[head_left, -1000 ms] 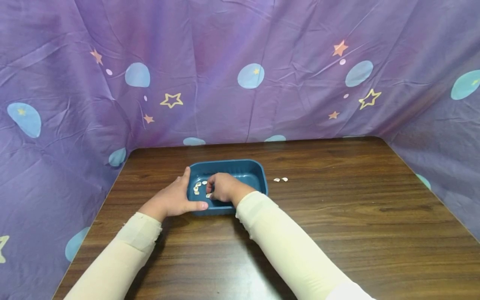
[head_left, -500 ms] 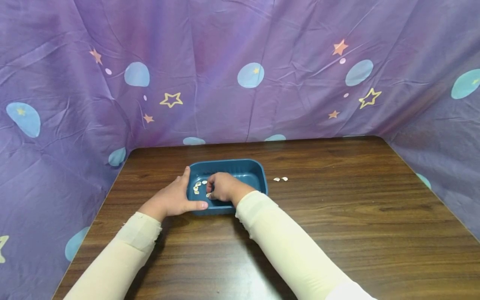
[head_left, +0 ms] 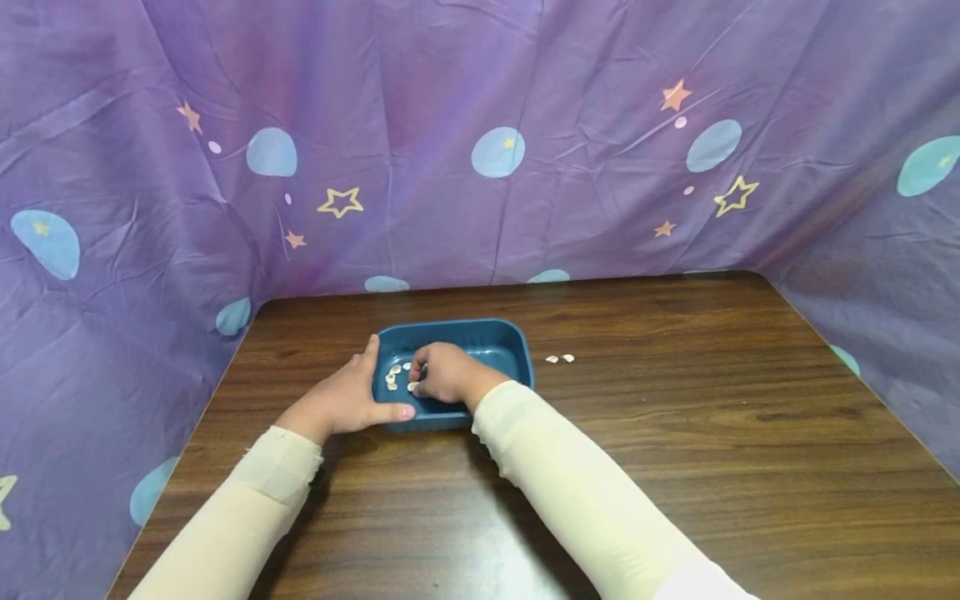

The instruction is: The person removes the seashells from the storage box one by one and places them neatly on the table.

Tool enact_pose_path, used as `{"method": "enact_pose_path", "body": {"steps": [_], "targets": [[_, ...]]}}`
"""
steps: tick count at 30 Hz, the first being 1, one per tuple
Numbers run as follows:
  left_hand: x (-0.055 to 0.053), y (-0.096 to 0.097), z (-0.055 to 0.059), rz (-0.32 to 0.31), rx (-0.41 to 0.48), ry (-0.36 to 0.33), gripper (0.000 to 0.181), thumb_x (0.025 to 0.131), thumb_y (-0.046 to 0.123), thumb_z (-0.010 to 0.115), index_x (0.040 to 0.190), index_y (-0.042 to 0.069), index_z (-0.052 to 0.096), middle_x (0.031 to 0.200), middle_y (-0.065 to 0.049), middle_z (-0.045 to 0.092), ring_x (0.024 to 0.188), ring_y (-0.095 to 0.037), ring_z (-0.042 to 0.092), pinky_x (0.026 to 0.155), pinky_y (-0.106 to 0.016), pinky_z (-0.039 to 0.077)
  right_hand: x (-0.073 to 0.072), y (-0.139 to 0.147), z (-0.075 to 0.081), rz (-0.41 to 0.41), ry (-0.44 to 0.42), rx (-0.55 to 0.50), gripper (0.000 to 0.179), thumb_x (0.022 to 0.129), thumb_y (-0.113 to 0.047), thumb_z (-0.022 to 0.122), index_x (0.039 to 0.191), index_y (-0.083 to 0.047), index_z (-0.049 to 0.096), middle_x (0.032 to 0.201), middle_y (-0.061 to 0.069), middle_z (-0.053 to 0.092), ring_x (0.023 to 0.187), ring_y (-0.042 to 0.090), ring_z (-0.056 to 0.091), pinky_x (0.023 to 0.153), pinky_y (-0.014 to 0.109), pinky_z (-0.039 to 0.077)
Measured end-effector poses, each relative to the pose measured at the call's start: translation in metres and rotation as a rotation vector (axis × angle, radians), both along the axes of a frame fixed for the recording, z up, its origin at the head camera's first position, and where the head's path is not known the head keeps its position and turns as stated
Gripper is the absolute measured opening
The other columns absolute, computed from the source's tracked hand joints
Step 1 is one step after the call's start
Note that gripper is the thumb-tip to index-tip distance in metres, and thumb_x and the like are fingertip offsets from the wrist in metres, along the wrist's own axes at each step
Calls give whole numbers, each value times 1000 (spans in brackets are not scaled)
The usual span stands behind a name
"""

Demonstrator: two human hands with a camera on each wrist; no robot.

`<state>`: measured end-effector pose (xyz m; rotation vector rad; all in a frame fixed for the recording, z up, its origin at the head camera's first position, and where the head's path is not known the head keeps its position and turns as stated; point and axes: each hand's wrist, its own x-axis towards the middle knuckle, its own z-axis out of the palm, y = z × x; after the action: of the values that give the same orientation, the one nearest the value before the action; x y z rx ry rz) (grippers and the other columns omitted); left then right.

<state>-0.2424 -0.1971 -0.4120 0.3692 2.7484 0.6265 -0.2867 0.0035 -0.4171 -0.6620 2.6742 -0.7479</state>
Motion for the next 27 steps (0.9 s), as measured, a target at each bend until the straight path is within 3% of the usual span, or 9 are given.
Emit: {"method": "enact_pose_path", "body": {"steps": [7,12,18,27], "targets": [[1,-1,1,-3,3,-11,140,85,75,72,165,-4,-12,168,-39,15,156,-55,19,123,-66,28,0,4,8,-14,-5,-163,9,91,-15,83,93,-14,75,76,-5,66,73,10,58,72,26,49],[1,0,2,0,-6,-15,140,85,76,71,165,-4,-11,169,-38,13,156,-55,18,122,-68,29,3,12,25,-18,-49,-275,9,93,-15,81,100,-12,75,69,-4,55,63,9,50,60,24,43],[0,0,2,4,3,-5,141,84,76,73,166,-4,-10,169,-38,14,156,-55,19,121,-69,30,6,26,44,-8,-46,-379,9,95,-16,79,102,-10,76,64,-5,47,60,9,45,58,23,40],[1,-1,0,18,19,-2,142,82,76,74,166,-3,-9,169,-36,15,157,-54,20,122,-67,29,4,62,54,-51,-66,-518,12,93,-9,79,104,-6,76,67,-4,48,62,11,43,58,24,37]]}}
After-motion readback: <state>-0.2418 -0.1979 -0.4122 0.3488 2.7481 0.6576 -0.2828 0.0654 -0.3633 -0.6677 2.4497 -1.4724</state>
